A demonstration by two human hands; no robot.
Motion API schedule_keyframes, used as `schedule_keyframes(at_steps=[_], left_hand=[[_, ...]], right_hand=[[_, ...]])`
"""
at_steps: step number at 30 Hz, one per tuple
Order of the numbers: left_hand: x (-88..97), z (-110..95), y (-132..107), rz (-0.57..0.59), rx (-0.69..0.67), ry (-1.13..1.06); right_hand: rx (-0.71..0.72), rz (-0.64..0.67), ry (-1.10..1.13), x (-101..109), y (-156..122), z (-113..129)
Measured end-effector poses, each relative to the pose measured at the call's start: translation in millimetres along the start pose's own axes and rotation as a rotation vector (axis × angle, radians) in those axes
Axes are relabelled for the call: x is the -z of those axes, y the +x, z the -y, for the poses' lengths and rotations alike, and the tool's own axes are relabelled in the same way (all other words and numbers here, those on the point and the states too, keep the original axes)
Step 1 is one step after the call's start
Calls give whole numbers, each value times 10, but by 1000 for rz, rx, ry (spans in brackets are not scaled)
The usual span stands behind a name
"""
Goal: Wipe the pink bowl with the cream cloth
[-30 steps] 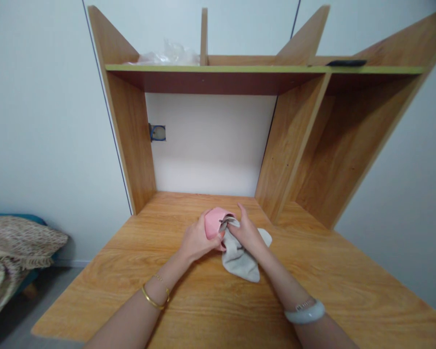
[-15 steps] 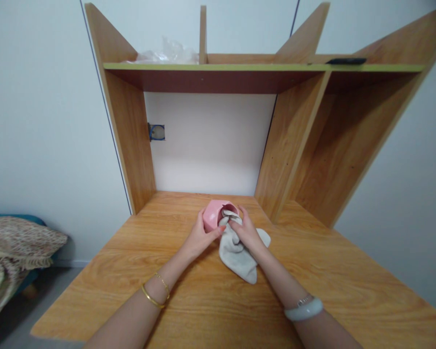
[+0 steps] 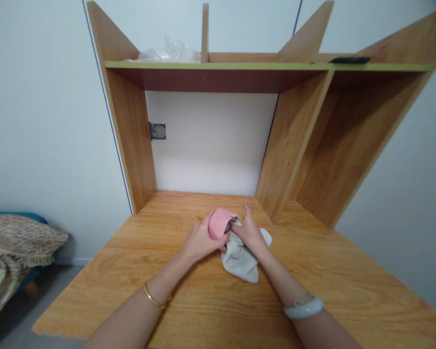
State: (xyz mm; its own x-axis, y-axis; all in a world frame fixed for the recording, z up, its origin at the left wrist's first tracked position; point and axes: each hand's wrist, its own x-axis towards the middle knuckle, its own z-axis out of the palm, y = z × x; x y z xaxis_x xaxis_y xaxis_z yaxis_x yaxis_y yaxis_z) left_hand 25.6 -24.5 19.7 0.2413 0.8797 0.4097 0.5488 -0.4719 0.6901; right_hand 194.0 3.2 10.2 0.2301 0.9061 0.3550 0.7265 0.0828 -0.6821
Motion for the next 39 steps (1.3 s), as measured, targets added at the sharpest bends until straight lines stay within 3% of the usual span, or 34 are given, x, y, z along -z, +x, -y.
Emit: schedule_keyframes(at_steps=[9, 39], left_hand=[[49, 16, 20, -8, 46, 65], [72, 35, 36, 22, 98, -22]], right_hand=[[76, 68, -88, -81, -60, -4], [7, 170, -274, -74, -103, 37]])
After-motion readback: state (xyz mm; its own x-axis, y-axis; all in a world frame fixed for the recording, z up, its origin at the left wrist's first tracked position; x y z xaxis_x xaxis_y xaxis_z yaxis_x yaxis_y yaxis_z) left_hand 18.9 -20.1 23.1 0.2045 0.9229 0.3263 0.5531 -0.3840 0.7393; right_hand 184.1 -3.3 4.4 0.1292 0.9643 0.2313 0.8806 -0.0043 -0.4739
